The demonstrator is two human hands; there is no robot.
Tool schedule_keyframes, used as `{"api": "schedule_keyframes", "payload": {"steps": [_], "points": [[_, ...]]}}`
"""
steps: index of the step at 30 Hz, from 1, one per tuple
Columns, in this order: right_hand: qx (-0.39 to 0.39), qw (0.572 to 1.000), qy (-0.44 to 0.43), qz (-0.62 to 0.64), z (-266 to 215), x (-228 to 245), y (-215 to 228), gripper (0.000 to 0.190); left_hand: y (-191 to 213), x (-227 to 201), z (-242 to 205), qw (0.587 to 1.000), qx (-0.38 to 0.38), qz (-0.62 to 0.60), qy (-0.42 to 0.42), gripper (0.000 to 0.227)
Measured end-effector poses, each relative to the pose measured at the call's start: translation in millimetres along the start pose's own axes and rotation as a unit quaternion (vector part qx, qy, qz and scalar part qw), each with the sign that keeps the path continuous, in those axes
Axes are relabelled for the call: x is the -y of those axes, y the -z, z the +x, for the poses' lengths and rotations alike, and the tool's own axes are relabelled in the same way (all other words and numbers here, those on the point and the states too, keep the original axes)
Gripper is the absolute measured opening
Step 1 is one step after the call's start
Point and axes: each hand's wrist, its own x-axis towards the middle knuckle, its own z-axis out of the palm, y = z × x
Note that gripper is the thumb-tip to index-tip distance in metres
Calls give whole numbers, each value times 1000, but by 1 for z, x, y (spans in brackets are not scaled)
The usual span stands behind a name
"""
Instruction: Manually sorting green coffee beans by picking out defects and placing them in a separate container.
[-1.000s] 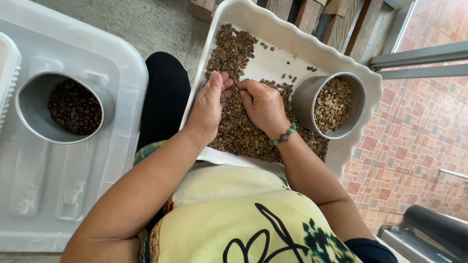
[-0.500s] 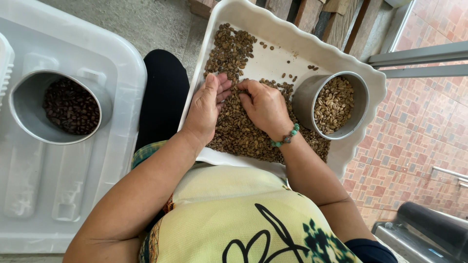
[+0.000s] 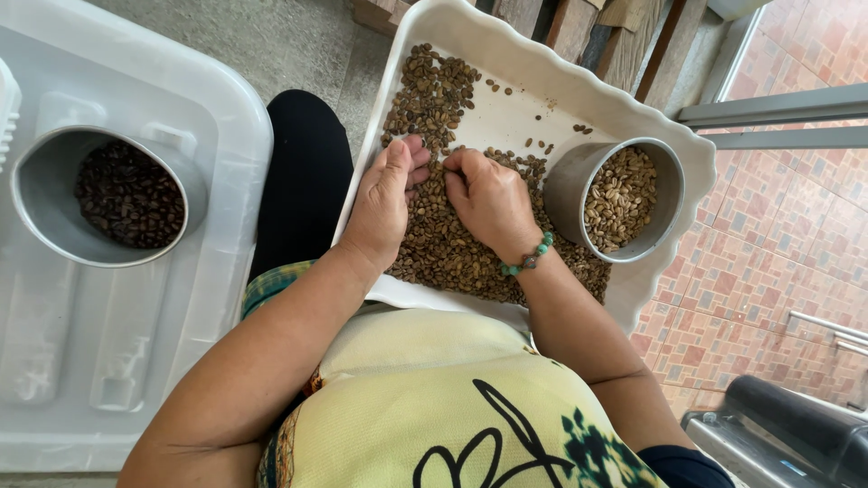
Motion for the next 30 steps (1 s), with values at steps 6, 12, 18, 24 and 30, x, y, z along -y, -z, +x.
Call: {"api": "schedule_keyframes", "payload": {"steps": [6,12,18,24,30], "points": [[-36,999,25,24,1,-4,8,16,-5,-9,-6,1000,-18,-6,1,73],[-34,999,43,-1,0,-6,8,17,-6,-6,-5,1000,-24,12,-4,70],[-58,986,102,-122,0,-2,3,13,1,2,6,999,4,39,-19,70],[-52,984,103,-135,-1,1,3,11,0,-2,3,999,4,38,-18,70],[-17,993,20,117,5,13,28,7,0,-1,1,999,-8,41,-14,67]]}}
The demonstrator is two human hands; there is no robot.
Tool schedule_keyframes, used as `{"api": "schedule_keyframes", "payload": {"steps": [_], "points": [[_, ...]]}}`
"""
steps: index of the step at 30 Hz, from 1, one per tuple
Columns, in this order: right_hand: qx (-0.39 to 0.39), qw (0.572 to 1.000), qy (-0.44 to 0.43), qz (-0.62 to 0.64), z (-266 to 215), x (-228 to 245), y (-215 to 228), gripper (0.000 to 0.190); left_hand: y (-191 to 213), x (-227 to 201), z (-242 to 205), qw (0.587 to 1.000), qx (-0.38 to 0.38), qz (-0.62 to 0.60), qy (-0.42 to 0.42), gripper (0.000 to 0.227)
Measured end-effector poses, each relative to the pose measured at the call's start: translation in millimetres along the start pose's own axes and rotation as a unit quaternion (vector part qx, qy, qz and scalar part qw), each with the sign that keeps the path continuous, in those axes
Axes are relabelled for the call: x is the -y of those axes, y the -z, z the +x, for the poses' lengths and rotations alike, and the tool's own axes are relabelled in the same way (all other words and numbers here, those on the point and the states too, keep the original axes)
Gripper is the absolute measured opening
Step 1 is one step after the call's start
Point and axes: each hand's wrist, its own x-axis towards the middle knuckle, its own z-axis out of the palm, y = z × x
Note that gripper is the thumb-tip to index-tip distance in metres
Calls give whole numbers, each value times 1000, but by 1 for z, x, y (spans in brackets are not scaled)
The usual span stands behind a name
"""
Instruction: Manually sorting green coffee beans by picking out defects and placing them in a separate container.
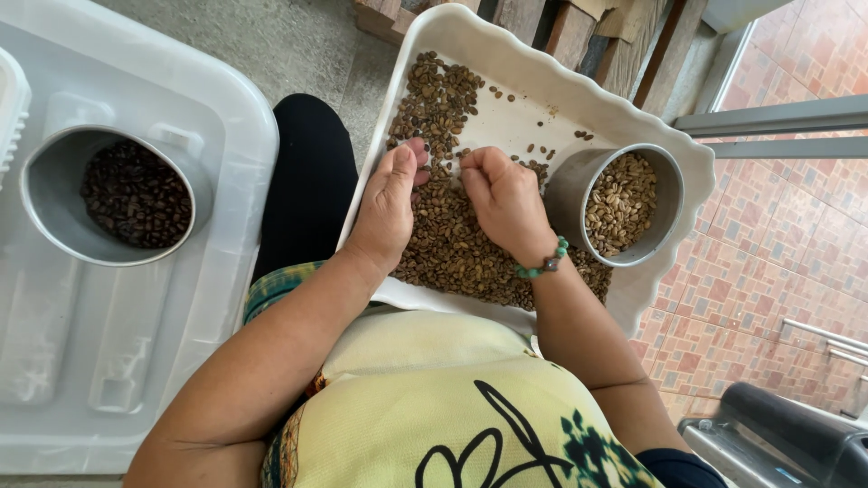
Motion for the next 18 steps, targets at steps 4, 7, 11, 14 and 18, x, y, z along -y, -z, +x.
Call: {"api": "schedule_keyframes", "payload": {"steps": [4,7,11,14,18], "points": [[6,995,-27,92,1,-11,-2,10,0,0,4,1000,-3,4,-3,66],[39,945,-149,289,3,-18,-6,23,-3,-18,1,999,13,32,-12,70],[1,852,-206,482,7,-6,-2,10,-6,-23,7,997,54,58,-2,80],[0,891,-178,418,10,-15,-3,15,-6,-28,7,996,67,66,6,79],[-13,997,-43,64,7,2,-3,20,-9,-47,2,991,91,92,32,83]]}}
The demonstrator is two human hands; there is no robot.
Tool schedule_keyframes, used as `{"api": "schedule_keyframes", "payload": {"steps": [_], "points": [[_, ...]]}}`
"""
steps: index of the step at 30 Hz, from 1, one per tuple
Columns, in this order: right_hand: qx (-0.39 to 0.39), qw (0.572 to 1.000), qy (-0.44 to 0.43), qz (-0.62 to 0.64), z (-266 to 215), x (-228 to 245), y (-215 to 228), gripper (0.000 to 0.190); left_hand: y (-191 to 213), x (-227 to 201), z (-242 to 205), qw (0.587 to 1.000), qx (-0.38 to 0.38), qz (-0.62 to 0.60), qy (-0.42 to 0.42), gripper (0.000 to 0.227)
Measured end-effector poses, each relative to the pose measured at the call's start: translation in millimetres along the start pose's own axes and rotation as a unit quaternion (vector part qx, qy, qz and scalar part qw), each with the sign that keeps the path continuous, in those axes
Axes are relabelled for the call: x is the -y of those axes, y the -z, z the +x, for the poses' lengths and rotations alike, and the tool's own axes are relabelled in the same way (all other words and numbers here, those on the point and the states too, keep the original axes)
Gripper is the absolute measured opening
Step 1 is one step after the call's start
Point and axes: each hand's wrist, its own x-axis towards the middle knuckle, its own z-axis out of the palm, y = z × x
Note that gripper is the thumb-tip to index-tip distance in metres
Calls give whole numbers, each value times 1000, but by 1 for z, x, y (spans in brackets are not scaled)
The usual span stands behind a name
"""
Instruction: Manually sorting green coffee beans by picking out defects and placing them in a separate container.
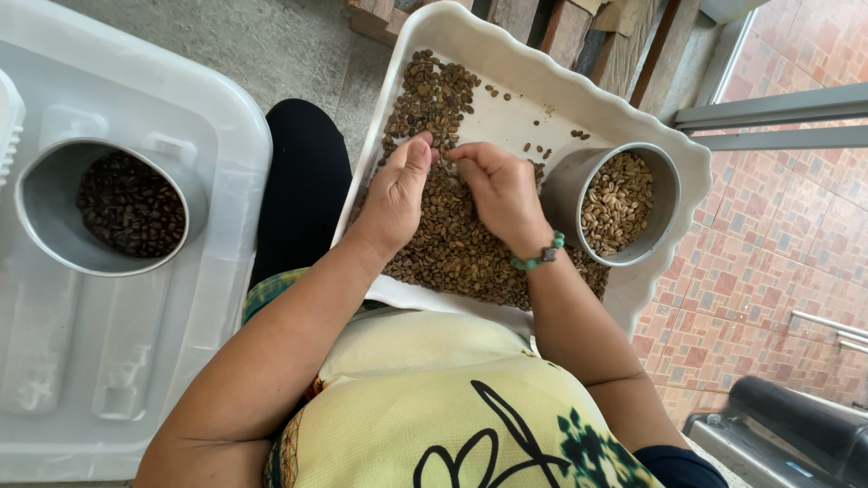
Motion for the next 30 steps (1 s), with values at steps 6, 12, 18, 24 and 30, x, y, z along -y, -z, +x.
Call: {"api": "schedule_keyframes", "payload": {"steps": [6,12,18,24,30], "points": [[-34,995,50,-76,-1,-21,-10,17,-2,-5,0,1000,12,6,11,82],[-60,979,91,-175,-4,-39,-17,16,-2,-4,-1,999,25,0,31,85],[-66,941,142,-301,-6,-32,-15,12,-1,-5,-2,999,33,6,38,85],[-34,936,137,-321,-8,-37,-14,8,-1,-2,-2,999,38,11,18,85],[-10,1000,-23,7,0,-11,1,3,1,-1,-10,999,31,28,32,85]]}}
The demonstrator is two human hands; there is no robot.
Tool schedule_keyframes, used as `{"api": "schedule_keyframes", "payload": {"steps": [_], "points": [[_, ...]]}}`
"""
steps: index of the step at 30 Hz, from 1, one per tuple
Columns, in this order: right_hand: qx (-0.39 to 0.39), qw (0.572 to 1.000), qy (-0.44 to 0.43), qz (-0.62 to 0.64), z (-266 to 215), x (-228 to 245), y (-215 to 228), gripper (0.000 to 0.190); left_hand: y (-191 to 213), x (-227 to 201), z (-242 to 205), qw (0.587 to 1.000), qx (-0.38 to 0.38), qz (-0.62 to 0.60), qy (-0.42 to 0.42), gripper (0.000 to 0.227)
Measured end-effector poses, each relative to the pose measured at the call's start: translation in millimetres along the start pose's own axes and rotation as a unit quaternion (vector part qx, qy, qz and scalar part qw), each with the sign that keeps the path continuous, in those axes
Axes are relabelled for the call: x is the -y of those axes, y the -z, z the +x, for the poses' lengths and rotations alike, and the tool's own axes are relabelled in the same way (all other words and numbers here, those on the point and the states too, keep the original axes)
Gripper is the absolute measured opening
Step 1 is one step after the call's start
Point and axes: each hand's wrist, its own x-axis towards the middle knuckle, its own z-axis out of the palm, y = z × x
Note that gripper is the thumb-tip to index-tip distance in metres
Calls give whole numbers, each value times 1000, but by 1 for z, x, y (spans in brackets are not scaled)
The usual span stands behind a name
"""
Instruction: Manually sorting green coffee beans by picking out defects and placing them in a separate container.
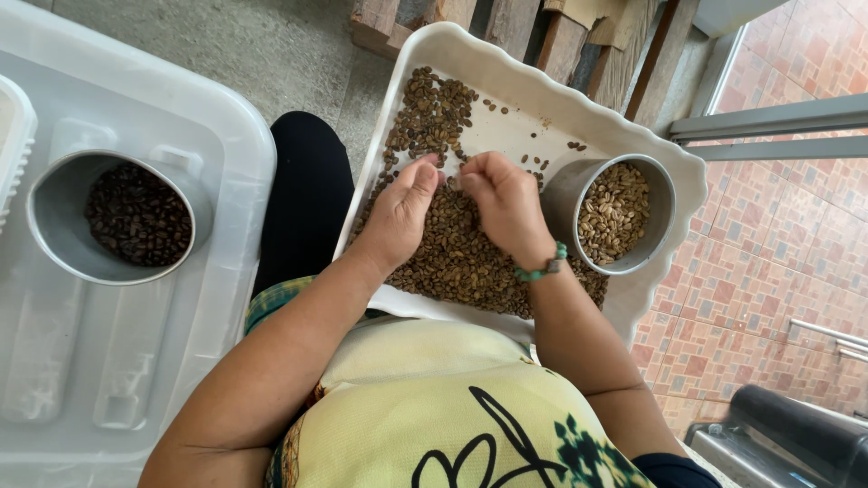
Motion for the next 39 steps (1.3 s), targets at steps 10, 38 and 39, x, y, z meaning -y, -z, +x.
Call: {"api": "schedule_keyframes", "payload": {"steps": [10,38,39], "points": [[28,805,-210,554,-6,-9,3,10,4,17,-7,961,-47,122,-245,52],[219,963,157,-19,-25,36,-5,24,39,-21,-18,793,-213,550,-149,73],[219,967,125,37,-29,40,0,32,40,-33,-23,834,-188,514,-67,65]]}}
